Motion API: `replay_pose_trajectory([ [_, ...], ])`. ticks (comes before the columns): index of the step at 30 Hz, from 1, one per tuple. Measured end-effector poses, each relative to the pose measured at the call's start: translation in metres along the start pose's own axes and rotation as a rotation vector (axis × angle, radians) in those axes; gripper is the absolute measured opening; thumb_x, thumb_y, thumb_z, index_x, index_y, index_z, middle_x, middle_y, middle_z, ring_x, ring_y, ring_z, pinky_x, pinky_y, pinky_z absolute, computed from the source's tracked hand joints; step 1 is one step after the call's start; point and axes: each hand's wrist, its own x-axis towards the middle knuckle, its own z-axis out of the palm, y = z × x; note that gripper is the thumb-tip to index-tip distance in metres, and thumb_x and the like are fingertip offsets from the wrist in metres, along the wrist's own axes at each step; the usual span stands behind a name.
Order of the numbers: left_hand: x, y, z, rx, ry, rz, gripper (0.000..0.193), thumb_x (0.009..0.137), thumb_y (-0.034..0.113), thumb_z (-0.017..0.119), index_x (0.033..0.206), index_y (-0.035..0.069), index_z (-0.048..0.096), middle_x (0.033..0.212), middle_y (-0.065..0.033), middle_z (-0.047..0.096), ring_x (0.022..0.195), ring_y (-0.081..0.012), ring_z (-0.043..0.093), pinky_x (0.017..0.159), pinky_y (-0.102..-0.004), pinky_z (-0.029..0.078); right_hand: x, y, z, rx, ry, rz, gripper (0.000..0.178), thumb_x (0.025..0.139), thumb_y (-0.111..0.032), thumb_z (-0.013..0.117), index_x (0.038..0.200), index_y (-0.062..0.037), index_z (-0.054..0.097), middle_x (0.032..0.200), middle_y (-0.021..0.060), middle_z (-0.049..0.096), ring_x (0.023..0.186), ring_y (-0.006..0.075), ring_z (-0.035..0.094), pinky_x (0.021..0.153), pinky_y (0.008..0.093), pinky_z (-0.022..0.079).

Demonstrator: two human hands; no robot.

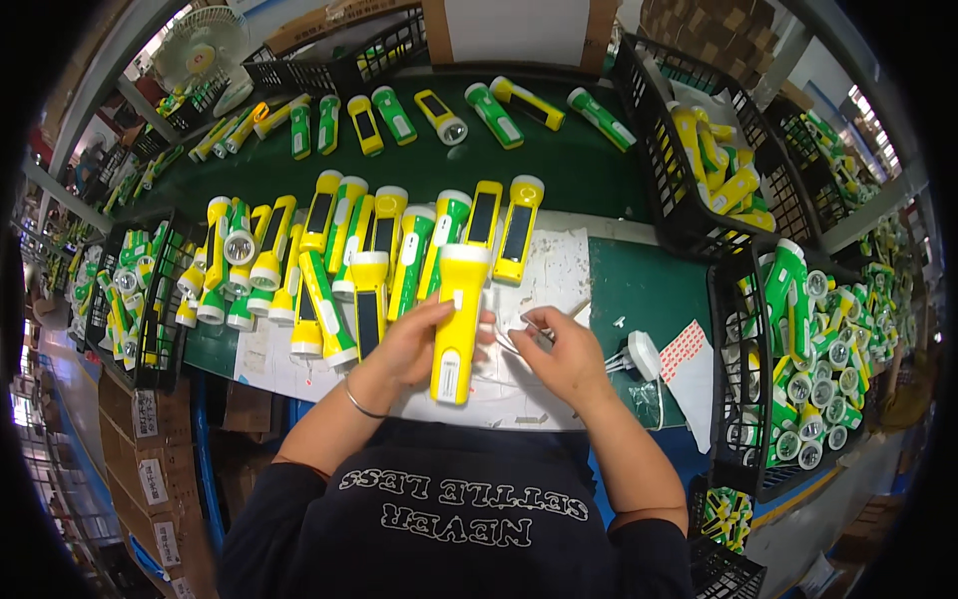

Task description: Assembling and inspecting solar-powered LED flashlights on an assembly line.

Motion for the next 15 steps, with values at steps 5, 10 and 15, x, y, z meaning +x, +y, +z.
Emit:
replay_pose_trajectory([
  [5, 0.009, -0.013, 0.003, 0.050, 0.169, -0.024, 0.029, 0.092, 0.033, 0.047, 0.110, 0.011, 0.043, 0.086, -0.0062, 0.055, 0.070, -0.0158, 0.055, 0.059, -0.0309, 0.050, -0.012, 0.004, 0.007, 0.083, -0.020, 0.021, 0.026, 0.077, -0.024, 0.067, 0.091, -0.0034, 0.062, 0.075, 0.0090, 0.064, 0.065, 0.0172, 0.061, 0.060, 0.0269, 0.047],
  [10, 0.014, -0.015, 0.003, -0.020, 0.145, -0.055, 0.028, 0.091, 0.033, 0.047, 0.108, 0.011, 0.043, 0.085, -0.0067, 0.056, 0.070, -0.0168, 0.056, 0.058, -0.0313, 0.050, -0.020, 0.006, 0.017, 0.276, -0.137, 0.045, 0.024, 0.079, -0.023, 0.066, 0.089, -0.0017, 0.063, 0.071, 0.0046, 0.063, 0.060, 0.0076, 0.054, 0.056, 0.0231, 0.044],
  [15, 0.019, -0.014, 0.012, -0.001, 0.200, -0.002, 0.029, 0.092, 0.032, 0.044, 0.104, 0.006, 0.047, 0.085, -0.0079, 0.056, 0.068, -0.0177, 0.055, 0.057, -0.0327, 0.050, -0.027, 0.005, 0.033, 0.494, -0.356, 0.091, 0.024, 0.082, -0.023, 0.065, 0.089, -0.0008, 0.064, 0.067, -0.0029, 0.057, 0.061, 0.0017, 0.047, 0.056, 0.0186, 0.039],
])
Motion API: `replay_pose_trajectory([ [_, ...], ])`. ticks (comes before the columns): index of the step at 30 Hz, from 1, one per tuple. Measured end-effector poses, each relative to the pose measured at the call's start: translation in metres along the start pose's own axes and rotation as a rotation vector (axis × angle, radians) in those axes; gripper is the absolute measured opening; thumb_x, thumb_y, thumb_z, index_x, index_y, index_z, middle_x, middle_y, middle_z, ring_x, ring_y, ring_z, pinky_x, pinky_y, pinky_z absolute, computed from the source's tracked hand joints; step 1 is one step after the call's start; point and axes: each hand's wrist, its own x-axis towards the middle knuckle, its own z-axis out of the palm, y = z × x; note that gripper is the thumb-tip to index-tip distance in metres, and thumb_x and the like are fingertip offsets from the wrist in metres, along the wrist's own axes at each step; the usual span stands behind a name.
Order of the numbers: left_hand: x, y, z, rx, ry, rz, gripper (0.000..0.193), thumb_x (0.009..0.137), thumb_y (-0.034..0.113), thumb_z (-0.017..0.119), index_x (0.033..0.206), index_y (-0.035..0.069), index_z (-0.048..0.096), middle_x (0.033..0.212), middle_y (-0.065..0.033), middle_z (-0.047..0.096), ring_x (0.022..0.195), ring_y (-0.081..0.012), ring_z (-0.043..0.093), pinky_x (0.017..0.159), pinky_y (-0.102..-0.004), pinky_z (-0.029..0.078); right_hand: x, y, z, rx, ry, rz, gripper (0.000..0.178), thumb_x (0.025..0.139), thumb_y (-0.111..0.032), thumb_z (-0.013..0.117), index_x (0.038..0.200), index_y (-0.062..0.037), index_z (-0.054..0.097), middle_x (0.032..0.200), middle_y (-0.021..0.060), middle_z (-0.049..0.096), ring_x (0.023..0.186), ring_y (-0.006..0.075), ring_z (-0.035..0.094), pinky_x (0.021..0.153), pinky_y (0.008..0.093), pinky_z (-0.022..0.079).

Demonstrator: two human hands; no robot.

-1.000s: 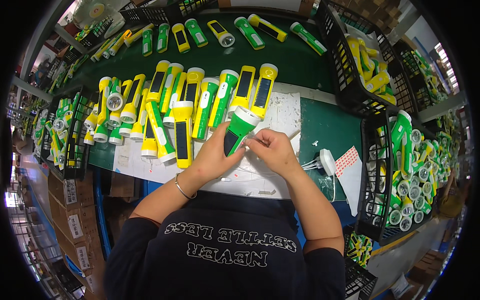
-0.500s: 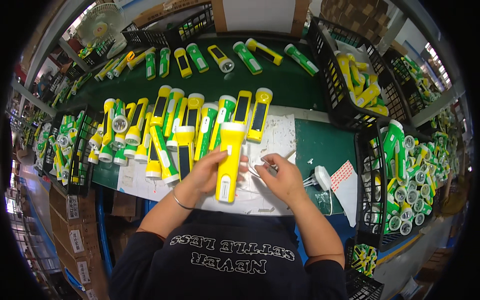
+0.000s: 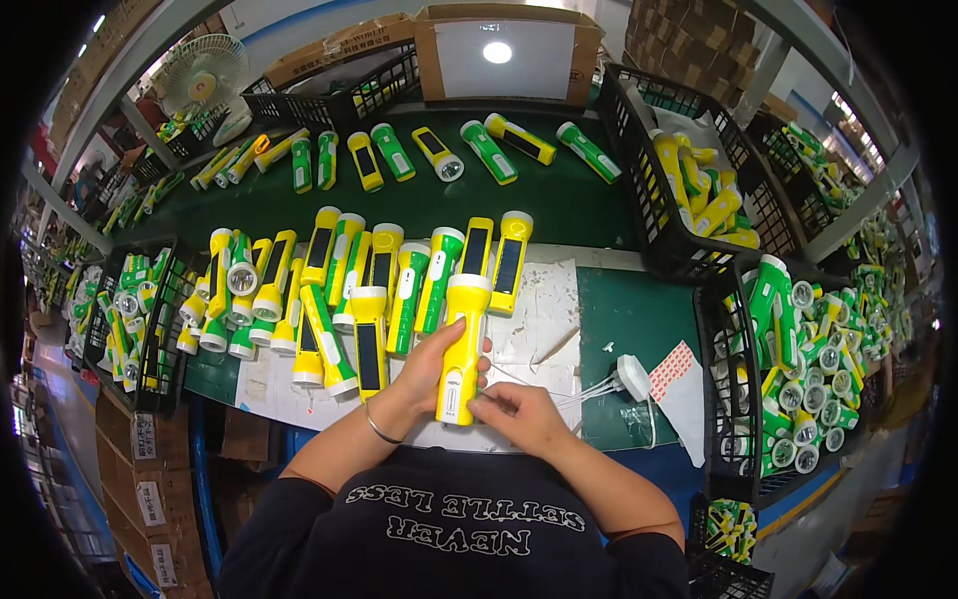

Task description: Assembling and inspecting solar-powered LED flashlights on an assembly line.

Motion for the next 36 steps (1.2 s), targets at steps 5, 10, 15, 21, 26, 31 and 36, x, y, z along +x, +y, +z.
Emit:
replay_pose_trajectory([
  [5, 0.006, -0.001, 0.011, 0.055, -0.034, 0.076, 0.030, 0.093, 0.031, 0.043, 0.111, 0.006, 0.042, 0.093, -0.0098, 0.054, 0.075, -0.0192, 0.056, 0.062, -0.0337, 0.051, 0.005, 0.006, 0.013, 0.285, 0.052, 0.030, 0.027, 0.082, -0.024, 0.065, 0.094, 0.0004, 0.063, 0.067, -0.0040, 0.055, 0.059, 0.0015, 0.044, 0.054, 0.0178, 0.036],
  [10, 0.006, 0.002, 0.000, 0.065, -0.234, 0.242, 0.055, 0.092, 0.046, 0.037, 0.135, 0.016, 0.023, 0.120, -0.0130, 0.046, 0.113, -0.0296, 0.045, 0.090, -0.0469, 0.043, 0.008, -0.018, -0.019, -0.360, 0.337, -0.356, 0.024, 0.074, -0.020, 0.068, 0.083, 0.0003, 0.060, 0.062, 0.0058, 0.054, 0.053, 0.0085, 0.044, 0.050, 0.0250, 0.039],
  [15, -0.009, 0.020, 0.005, 0.103, -0.261, 0.245, 0.064, 0.090, 0.054, 0.032, 0.142, 0.023, 0.010, 0.128, -0.0091, 0.042, 0.121, -0.0316, 0.039, 0.095, -0.0537, 0.036, 0.049, -0.076, -0.198, -0.937, 1.108, -0.205, 0.046, 0.080, -0.046, 0.056, 0.082, -0.0006, 0.062, 0.072, 0.0214, 0.061, 0.070, 0.0355, 0.060, 0.060, 0.0401, 0.046],
  [21, -0.007, 0.024, 0.000, 0.144, -0.272, 0.180, 0.053, 0.094, 0.037, 0.037, 0.139, 0.015, 0.019, 0.126, -0.0105, 0.044, 0.115, -0.0284, 0.046, 0.094, -0.0426, 0.040, 0.088, -0.092, -0.306, -1.293, 0.990, 0.531, 0.055, 0.075, -0.054, 0.052, 0.089, -0.0023, 0.064, 0.094, 0.0166, 0.064, 0.087, 0.0353, 0.061, 0.077, 0.0422, 0.048],
  [26, -0.002, 0.034, -0.008, 0.155, -0.213, 0.106, 0.050, 0.093, 0.028, 0.044, 0.135, 0.009, 0.025, 0.120, -0.0113, 0.042, 0.108, -0.0225, 0.049, 0.088, -0.0320, 0.043, 0.185, -0.094, -0.293, -1.327, 1.073, -0.077, 0.033, 0.077, -0.035, 0.059, 0.093, -0.0067, 0.057, 0.087, 0.0149, 0.064, 0.083, 0.0336, 0.062, 0.071, 0.0446, 0.049],
  [31, 0.004, 0.041, -0.012, 0.169, -0.216, 0.063, 0.046, 0.093, 0.022, 0.044, 0.134, 0.010, 0.027, 0.118, -0.0093, 0.044, 0.105, -0.0199, 0.050, 0.088, -0.0303, 0.043, 0.280, -0.013, -0.303, -1.245, 0.900, 0.195, 0.031, 0.079, -0.030, 0.058, 0.100, -0.0071, 0.056, 0.103, 0.0156, 0.059, 0.094, 0.0322, 0.059, 0.074, 0.0446, 0.049],
  [36, 0.006, 0.051, -0.017, 0.198, -0.161, 0.062, 0.047, 0.092, 0.020, 0.046, 0.133, 0.010, 0.028, 0.116, -0.0085, 0.046, 0.103, -0.0188, 0.051, 0.087, -0.0291, 0.043, 0.282, -0.016, -0.279, -1.091, 0.677, 0.482, 0.057, 0.074, -0.050, 0.062, 0.108, -0.0049, 0.056, 0.096, 0.0144, 0.060, 0.088, 0.0279, 0.060, 0.070, 0.0412, 0.048],
])
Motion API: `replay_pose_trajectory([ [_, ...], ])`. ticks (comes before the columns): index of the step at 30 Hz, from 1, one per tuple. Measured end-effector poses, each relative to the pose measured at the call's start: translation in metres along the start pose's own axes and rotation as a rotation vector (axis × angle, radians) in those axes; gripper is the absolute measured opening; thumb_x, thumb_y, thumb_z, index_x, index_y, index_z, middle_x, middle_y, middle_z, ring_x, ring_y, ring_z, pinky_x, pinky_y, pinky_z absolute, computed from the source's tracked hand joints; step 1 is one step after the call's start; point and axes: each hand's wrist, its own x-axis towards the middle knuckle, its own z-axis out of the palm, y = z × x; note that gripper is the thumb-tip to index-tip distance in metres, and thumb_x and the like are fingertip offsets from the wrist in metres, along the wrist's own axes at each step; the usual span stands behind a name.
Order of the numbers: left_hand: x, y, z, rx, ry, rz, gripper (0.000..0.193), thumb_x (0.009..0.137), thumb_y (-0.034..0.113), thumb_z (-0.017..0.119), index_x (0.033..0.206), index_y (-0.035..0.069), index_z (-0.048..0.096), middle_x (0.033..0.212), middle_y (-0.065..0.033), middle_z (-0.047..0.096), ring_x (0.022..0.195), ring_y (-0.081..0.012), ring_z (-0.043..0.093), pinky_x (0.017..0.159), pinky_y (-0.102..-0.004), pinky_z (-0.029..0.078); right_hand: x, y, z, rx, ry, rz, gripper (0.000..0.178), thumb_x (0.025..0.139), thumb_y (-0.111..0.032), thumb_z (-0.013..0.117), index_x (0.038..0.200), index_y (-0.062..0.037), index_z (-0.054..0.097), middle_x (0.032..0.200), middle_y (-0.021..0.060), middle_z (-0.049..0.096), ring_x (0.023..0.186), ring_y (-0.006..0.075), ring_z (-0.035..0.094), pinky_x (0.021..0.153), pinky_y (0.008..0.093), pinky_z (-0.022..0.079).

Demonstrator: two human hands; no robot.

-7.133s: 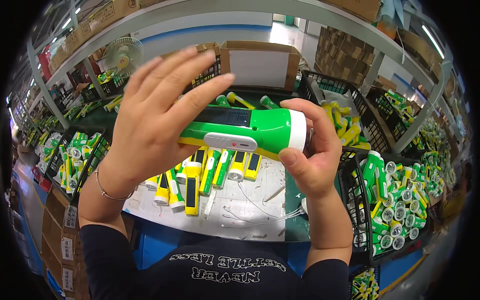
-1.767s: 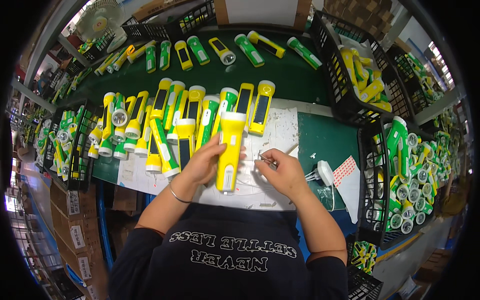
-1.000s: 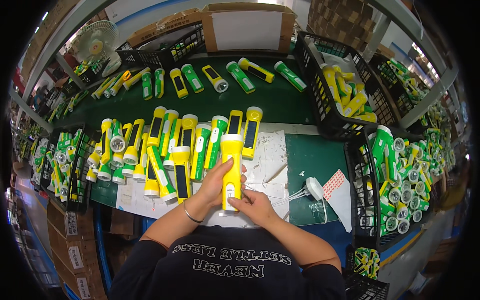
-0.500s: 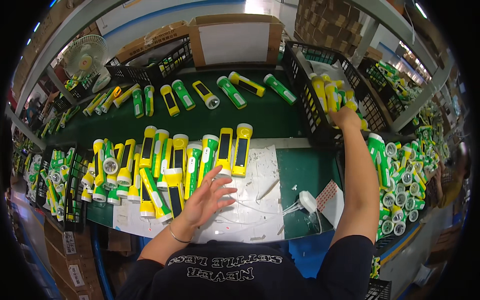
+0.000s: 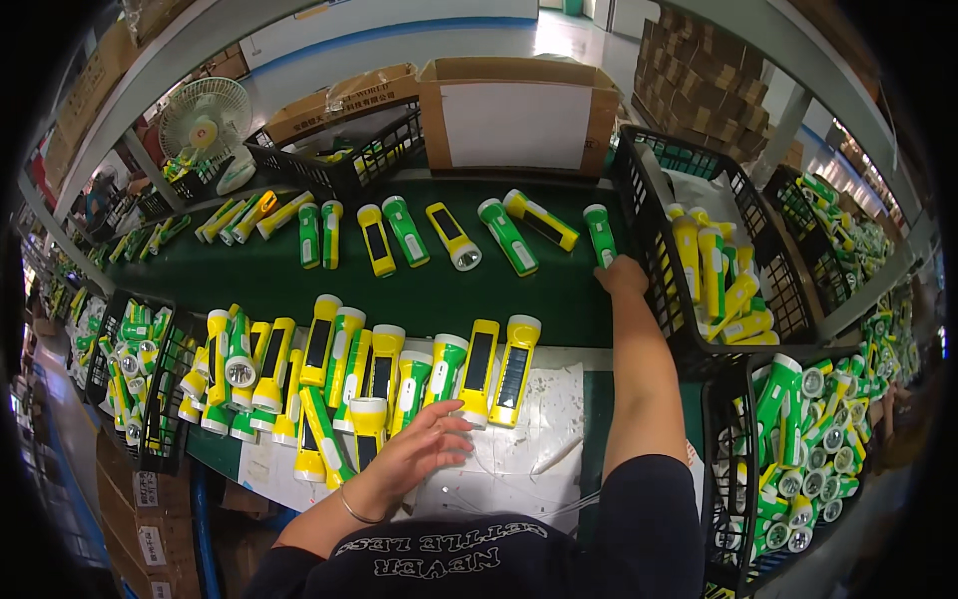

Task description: Assembling and inspecting solar-powered LED flashlights on an assembly line.

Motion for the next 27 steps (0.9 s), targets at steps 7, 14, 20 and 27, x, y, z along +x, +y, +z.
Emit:
replay_pose_trajectory([
  [7, 0.028, 0.000, 0.008, 0.042, -0.039, -0.006, 0.046, 0.093, 0.020, 0.046, 0.134, 0.009, 0.029, 0.120, -0.0091, 0.046, 0.109, -0.0195, 0.049, 0.091, -0.0303, 0.042, -0.117, 0.007, -0.041, 1.755, -1.032, 0.119, 0.049, 0.079, -0.051, 0.054, 0.088, -0.0031, 0.053, 0.063, 0.0056, 0.052, 0.033, 0.0052, 0.025, 0.031, 0.0189, 0.020],
  [14, 0.056, -0.016, 0.033, -0.258, 0.172, 0.053, 0.042, 0.092, 0.034, 0.047, 0.120, 0.004, 0.038, 0.110, -0.0136, 0.052, 0.100, -0.0250, 0.054, 0.085, -0.0405, 0.047, -0.325, -0.008, -0.040, 0.384, -0.283, -0.731, 0.039, 0.075, -0.043, 0.065, 0.090, -0.0065, 0.061, 0.066, 0.0104, 0.061, 0.063, 0.0254, 0.062, 0.057, 0.0338, 0.048],
  [20, 0.027, -0.026, 0.035, -0.199, 0.175, -0.095, 0.042, 0.091, 0.040, 0.048, 0.110, 0.003, 0.048, 0.098, -0.0118, 0.055, 0.089, -0.0220, 0.056, 0.073, -0.0376, 0.052, -0.352, 0.016, -0.013, 0.756, -0.443, -0.590, 0.035, 0.083, -0.036, 0.059, 0.092, -0.0031, 0.063, 0.062, 0.0070, 0.057, 0.055, 0.0156, 0.054, 0.053, 0.0283, 0.042],
  [27, 0.014, -0.040, 0.027, -0.155, 0.232, -0.130, 0.045, 0.087, 0.042, 0.054, 0.113, 0.007, 0.044, 0.097, -0.0127, 0.054, 0.089, -0.0234, 0.056, 0.076, -0.0403, 0.052, -0.365, 0.022, -0.001, 0.891, -0.451, -0.536, 0.036, 0.084, -0.038, 0.057, 0.085, -0.0021, 0.062, 0.060, 0.0060, 0.055, 0.054, 0.0136, 0.052, 0.052, 0.0279, 0.041],
])
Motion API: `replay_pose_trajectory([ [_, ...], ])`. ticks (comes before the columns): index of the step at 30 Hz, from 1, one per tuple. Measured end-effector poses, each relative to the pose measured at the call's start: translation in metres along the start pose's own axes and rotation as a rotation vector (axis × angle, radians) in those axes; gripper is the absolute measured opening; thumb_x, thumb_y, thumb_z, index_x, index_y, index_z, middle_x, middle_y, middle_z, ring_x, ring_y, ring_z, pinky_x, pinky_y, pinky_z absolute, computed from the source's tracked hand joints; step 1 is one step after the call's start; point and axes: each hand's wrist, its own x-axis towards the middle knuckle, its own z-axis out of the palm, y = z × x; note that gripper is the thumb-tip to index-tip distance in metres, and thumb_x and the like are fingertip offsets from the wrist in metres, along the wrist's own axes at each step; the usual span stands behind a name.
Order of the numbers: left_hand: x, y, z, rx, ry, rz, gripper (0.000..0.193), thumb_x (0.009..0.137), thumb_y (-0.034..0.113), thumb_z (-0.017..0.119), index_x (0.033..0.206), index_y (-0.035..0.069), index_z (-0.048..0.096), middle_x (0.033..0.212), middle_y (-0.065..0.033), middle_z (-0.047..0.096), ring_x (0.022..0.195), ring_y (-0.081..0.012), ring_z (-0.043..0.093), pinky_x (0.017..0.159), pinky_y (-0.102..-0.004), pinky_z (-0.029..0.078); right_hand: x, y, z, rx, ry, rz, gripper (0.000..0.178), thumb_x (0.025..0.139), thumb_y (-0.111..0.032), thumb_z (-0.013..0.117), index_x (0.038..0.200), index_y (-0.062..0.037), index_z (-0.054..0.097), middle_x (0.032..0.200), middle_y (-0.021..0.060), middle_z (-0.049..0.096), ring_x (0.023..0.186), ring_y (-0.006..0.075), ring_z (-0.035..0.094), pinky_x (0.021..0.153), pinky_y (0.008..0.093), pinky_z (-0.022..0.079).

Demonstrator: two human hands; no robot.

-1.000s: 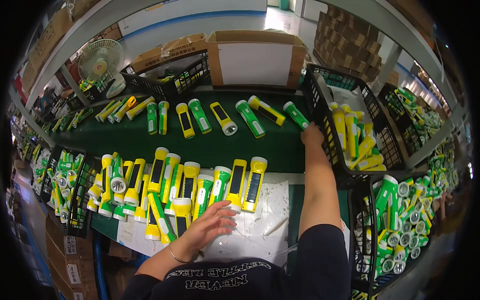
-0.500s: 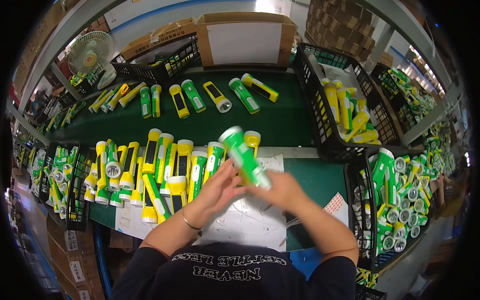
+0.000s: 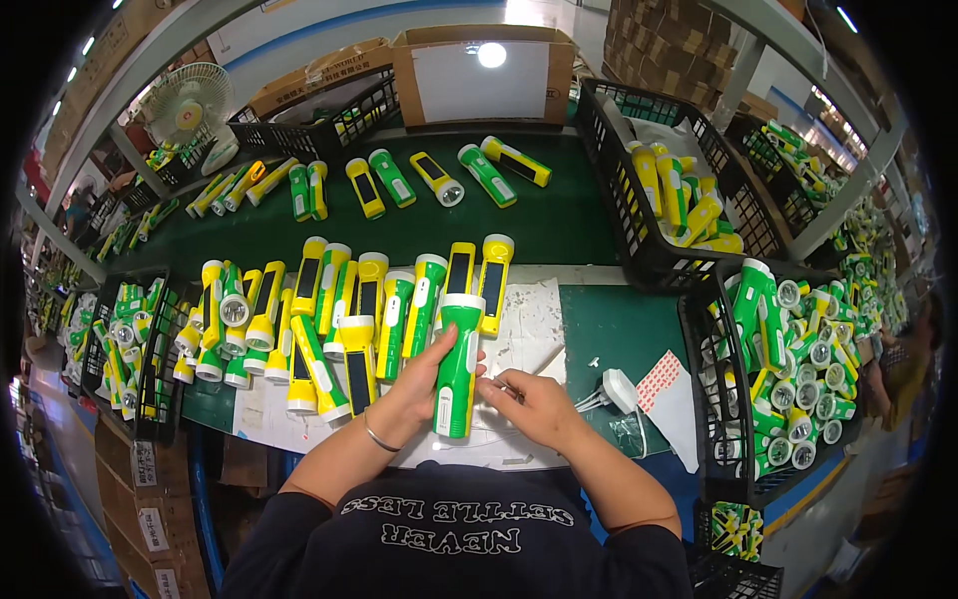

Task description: Assembling and inspecting solar-powered LED flashlights on an assembly line.

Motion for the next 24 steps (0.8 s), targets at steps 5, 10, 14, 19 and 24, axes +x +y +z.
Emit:
replay_pose_trajectory([
  [5, -0.004, 0.000, -0.001, -0.066, -0.052, -0.037, 0.043, 0.089, 0.043, 0.050, 0.114, 0.008, 0.044, 0.098, -0.0120, 0.051, 0.092, -0.0243, 0.054, 0.077, -0.0454, 0.052, -0.007, -0.004, -0.001, -0.053, 0.018, -0.024, 0.032, 0.086, -0.034, 0.054, 0.088, -0.0026, 0.058, 0.066, 0.0086, 0.057, 0.059, 0.0159, 0.055, 0.055, 0.0292, 0.042],
  [10, -0.013, 0.002, 0.010, -0.063, -0.045, -0.057, 0.041, 0.091, 0.041, 0.045, 0.115, 0.008, 0.043, 0.098, -0.0108, 0.050, 0.093, -0.0259, 0.054, 0.077, -0.0458, 0.051, -0.011, -0.005, 0.001, -0.126, 0.119, -0.140, 0.021, 0.088, -0.022, 0.049, 0.085, -0.0019, 0.054, 0.071, 0.0134, 0.056, 0.063, 0.0262, 0.056, 0.058, 0.0339, 0.043],
  [14, -0.013, -0.003, 0.003, 0.005, -0.061, -0.030, 0.039, 0.091, 0.040, 0.046, 0.115, 0.010, 0.043, 0.097, -0.0100, 0.052, 0.085, -0.0237, 0.057, 0.070, -0.0419, 0.053, -0.014, -0.009, 0.004, -0.174, 0.162, -0.220, 0.017, 0.087, -0.017, 0.049, 0.083, -0.0014, 0.053, 0.074, 0.0142, 0.055, 0.065, 0.0309, 0.055, 0.059, 0.0359, 0.043],
  [19, -0.016, -0.006, 0.002, 0.115, -0.024, 0.035, 0.034, 0.092, 0.038, 0.046, 0.112, 0.011, 0.043, 0.093, -0.0083, 0.054, 0.075, -0.0195, 0.058, 0.061, -0.0365, 0.053, -0.016, -0.016, 0.010, -0.239, 0.167, -0.251, 0.015, 0.087, -0.017, 0.050, 0.083, -0.0028, 0.052, 0.074, 0.0135, 0.056, 0.067, 0.0315, 0.057, 0.059, 0.0363, 0.044],
  [24, -0.021, -0.007, 0.008, 0.155, -0.078, 0.158, 0.026, 0.094, 0.029, 0.044, 0.105, 0.005, 0.047, 0.088, -0.0057, 0.055, 0.075, -0.0139, 0.058, 0.062, -0.0275, 0.050, -0.010, -0.026, 0.019, -0.590, 0.275, -0.524, 0.011, 0.081, -0.014, 0.058, 0.086, -0.0051, 0.056, 0.074, 0.0089, 0.056, 0.056, 0.0264, 0.056, 0.047, 0.0328, 0.044],
])
